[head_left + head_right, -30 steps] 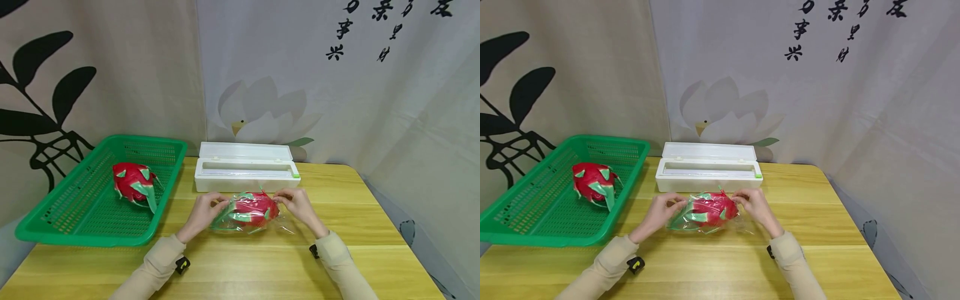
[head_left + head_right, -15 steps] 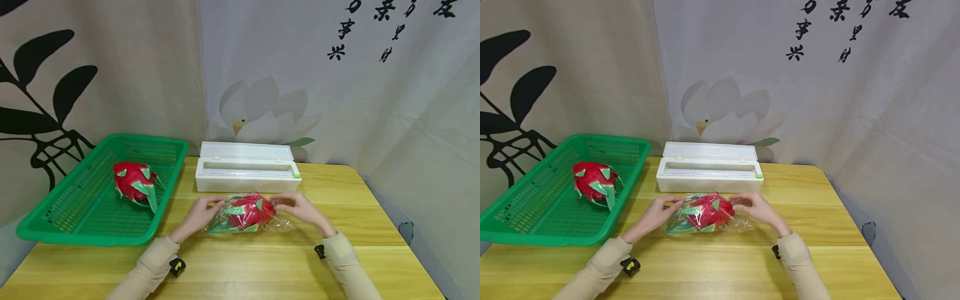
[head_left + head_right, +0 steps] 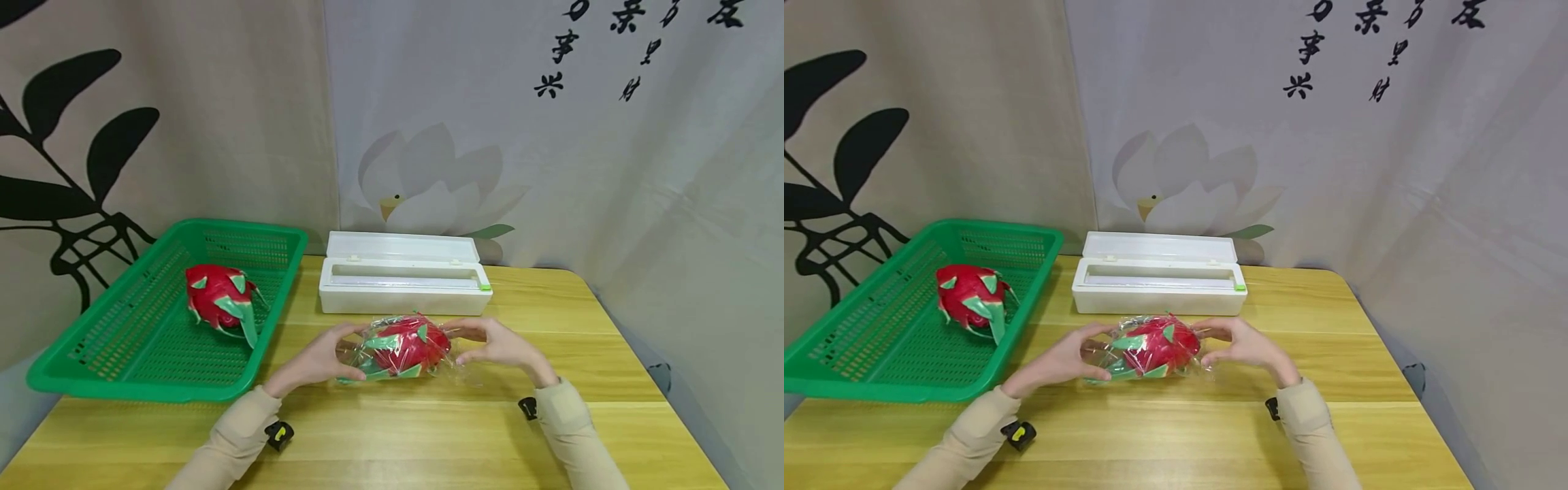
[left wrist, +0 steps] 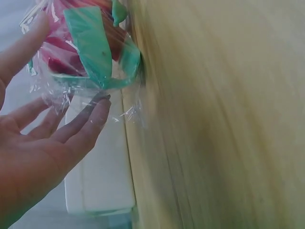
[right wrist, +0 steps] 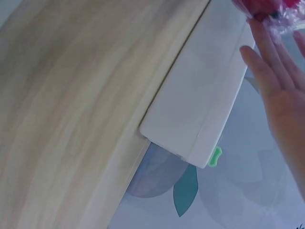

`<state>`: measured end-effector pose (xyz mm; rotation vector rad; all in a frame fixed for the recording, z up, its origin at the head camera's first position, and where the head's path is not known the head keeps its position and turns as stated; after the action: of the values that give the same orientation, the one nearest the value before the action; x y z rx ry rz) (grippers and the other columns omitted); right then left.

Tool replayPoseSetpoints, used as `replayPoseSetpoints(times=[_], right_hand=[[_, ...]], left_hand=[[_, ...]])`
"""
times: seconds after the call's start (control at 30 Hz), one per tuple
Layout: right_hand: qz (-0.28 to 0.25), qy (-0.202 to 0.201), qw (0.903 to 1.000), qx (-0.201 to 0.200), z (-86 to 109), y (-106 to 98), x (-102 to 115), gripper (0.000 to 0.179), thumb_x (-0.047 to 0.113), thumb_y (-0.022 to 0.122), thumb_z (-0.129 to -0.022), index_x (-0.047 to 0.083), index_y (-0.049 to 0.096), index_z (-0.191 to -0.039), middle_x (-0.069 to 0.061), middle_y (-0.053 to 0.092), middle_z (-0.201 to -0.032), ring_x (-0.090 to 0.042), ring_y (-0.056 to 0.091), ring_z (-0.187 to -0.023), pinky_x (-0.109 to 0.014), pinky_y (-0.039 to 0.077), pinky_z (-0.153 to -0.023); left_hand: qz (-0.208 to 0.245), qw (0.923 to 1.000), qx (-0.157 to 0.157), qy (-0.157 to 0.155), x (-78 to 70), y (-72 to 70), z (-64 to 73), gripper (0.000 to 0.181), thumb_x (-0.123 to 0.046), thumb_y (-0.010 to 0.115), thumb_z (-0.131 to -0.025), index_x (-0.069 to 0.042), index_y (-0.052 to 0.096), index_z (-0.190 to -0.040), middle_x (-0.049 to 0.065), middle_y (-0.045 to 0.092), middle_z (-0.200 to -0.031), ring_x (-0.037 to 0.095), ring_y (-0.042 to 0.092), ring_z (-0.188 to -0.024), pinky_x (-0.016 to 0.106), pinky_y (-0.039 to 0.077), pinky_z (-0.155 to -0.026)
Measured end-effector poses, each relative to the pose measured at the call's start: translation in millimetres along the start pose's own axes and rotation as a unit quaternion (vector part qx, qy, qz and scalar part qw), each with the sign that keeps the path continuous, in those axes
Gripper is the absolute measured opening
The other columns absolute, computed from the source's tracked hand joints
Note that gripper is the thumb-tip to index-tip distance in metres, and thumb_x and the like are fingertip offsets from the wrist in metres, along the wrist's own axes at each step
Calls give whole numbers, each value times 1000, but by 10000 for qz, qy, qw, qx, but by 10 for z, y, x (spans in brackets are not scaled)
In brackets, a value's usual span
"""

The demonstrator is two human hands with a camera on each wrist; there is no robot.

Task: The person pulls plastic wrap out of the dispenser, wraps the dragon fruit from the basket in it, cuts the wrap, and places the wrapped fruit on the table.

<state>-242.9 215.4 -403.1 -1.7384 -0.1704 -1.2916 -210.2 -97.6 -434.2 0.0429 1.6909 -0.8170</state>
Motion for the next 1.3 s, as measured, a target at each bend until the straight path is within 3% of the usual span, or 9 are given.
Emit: replayPoseSetpoints(times=[0.07,0.27,0.47,0.57,0.7,0.97,1.3], right_hand=[[167,-13,9998,-139,-9,15,5,53,22,72,-84,4,55,-131,-15,61,-130,-31,59,-119,-54,43,-102],[400,55,9984,-399,-25,33,17,37,23,65,-90,9,62,-124,-10,65,-124,-26,62,-115,-48,47,-100],[642,34,9976,-263,-10,32,41,48,21,71,-84,6,58,-128,-12,61,-130,-29,59,-119,-50,45,-102],[796,117,9958,-426,-24,43,43,47,23,74,-82,9,61,-125,-9,63,-128,-27,60,-117,-47,46,-102],[929,54,9918,-877,-68,59,32,32,19,72,-84,8,68,-114,-9,69,-116,-25,66,-107,-42,51,-95],[1048,-155,9812,-1613,-141,69,19,13,6,71,-81,4,75,-93,-12,75,-92,-19,73,-82,-20,57,-73],[852,-137,9767,-1966,-184,51,-62,4,8,73,-79,5,76,-80,-10,75,-80,-2,66,-69,-25,57,-63]], left_hand=[[-45,10000,48,41,3,-6,3,83,-16,81,-73,0,38,-143,24,47,-138,44,55,-117,42,53,-93],[250,9996,157,-11,12,-23,4,76,-13,77,-79,0,39,-143,24,48,-136,42,57,-115,34,55,-89],[500,9986,147,-85,18,-23,-9,70,-10,73,-82,1,39,-142,25,48,-135,42,57,-114,28,56,-85],[437,9989,67,-144,22,-20,-22,68,-9,73,-82,0,41,-141,25,49,-134,41,57,-113,27,57,-84],[219,9996,-72,-174,32,-12,-39,65,-10,73,-82,-2,44,-140,23,52,-133,40,59,-111,29,57,-84],[-139,9996,-252,-76,36,7,-59,60,-9,71,-84,-4,47,-139,21,54,-132,37,62,-107,28,58,-80],[-280,9992,-301,11,35,11,-75,60,-9,70,-84,-4,47,-139,22,54,-134,37,63,-106,25,57,-78]])
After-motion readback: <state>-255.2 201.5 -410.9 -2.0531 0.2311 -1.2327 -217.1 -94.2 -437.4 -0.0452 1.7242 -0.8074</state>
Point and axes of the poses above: each hand's wrist, its own z-axis away from the middle knuckle, its own y-axis out of the palm, x = y × z, the point moved 3 cm from there along -z, towards the middle knuckle
